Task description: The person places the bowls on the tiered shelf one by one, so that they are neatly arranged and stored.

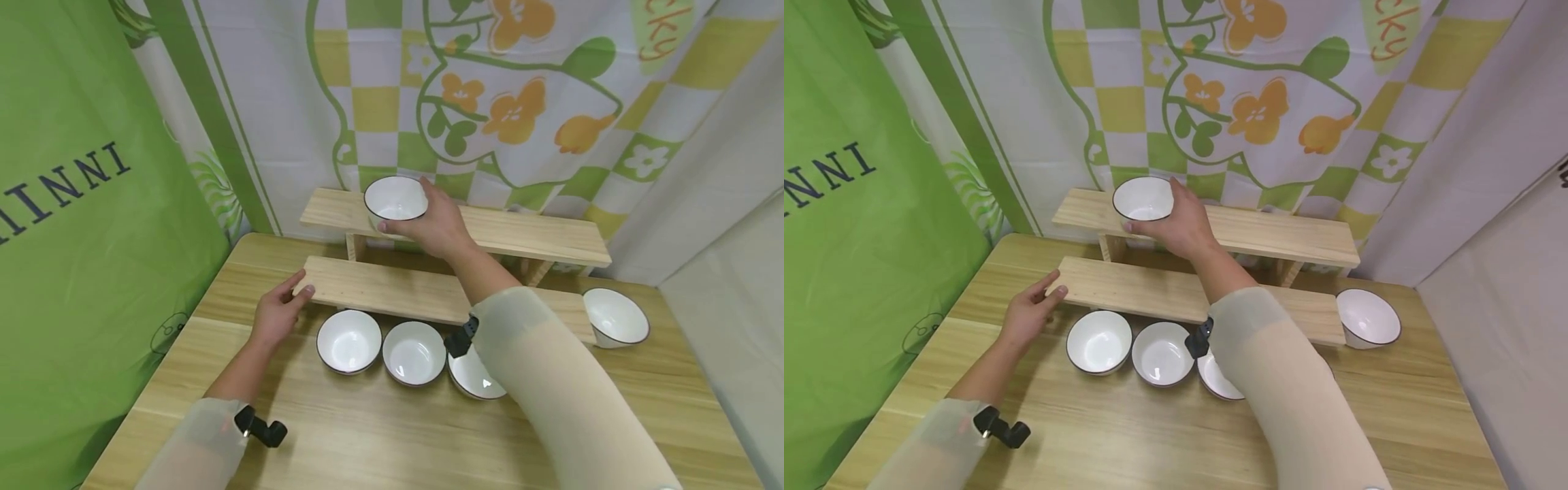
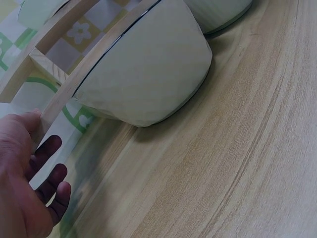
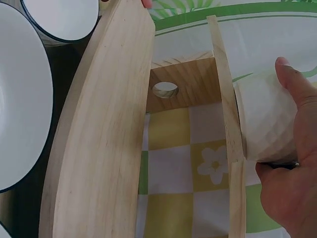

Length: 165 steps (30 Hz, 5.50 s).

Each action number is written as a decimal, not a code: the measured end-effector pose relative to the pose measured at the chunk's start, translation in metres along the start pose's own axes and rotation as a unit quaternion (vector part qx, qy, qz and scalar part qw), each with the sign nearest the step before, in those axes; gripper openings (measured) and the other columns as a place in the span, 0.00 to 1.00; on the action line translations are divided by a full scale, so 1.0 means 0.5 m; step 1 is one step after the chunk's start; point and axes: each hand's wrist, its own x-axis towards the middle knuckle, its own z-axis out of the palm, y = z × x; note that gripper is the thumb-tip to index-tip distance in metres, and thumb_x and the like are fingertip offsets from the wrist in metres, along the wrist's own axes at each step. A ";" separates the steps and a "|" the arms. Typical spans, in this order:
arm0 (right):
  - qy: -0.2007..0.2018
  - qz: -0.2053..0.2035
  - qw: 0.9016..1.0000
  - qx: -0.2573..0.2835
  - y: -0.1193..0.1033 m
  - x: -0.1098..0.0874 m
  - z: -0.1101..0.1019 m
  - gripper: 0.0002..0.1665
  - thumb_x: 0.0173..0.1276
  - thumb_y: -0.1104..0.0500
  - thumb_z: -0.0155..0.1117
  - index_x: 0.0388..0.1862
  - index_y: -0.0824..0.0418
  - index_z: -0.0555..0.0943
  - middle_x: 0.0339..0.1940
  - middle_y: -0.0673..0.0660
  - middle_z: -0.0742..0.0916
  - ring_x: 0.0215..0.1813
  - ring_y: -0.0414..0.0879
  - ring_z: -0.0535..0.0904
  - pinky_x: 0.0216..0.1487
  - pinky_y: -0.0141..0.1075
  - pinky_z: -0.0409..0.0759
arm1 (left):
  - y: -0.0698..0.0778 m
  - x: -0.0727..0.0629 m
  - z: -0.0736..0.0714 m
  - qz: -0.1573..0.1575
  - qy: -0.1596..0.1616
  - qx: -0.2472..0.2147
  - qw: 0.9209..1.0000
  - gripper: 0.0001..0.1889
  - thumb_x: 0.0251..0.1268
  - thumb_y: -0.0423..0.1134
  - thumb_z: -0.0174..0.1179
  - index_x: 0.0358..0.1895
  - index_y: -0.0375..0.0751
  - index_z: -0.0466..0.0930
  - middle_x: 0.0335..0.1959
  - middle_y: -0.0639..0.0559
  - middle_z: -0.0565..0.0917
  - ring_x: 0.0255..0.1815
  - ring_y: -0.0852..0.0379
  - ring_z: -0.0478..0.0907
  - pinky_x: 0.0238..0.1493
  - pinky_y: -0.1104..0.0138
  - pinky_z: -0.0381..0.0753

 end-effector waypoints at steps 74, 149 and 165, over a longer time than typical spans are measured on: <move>-0.039 0.003 0.997 0.063 0.115 -0.092 -0.119 0.79 0.53 0.36 0.84 0.88 0.51 0.39 0.85 0.58 0.60 0.82 0.60 0.57 0.79 0.49 0.61 | 0.006 -0.009 0.004 -0.009 0.009 0.005 1.000 0.35 0.67 0.63 0.67 0.75 0.59 0.73 0.69 0.43 0.78 0.44 0.60 0.79 0.30 0.72 0.79; 0.023 0.017 0.994 0.105 0.342 -0.317 -0.214 0.71 0.63 0.50 0.81 0.88 0.52 0.38 0.84 0.59 0.61 0.81 0.62 0.60 0.77 0.55 0.62 | 0.015 -0.010 0.008 -0.019 0.001 -0.019 1.000 0.36 0.67 0.63 0.67 0.76 0.61 0.71 0.77 0.54 0.69 0.50 0.58 0.76 0.37 0.67 0.84; 0.047 0.043 0.997 0.052 0.407 -0.350 -0.231 0.69 0.63 0.50 0.82 0.88 0.54 0.43 0.83 0.64 0.62 0.78 0.70 0.61 0.76 0.60 0.61 | 0.009 -0.008 0.009 -0.025 0.004 -0.027 0.999 0.37 0.66 0.63 0.68 0.76 0.59 0.72 0.76 0.54 0.71 0.44 0.56 0.76 0.37 0.67 0.84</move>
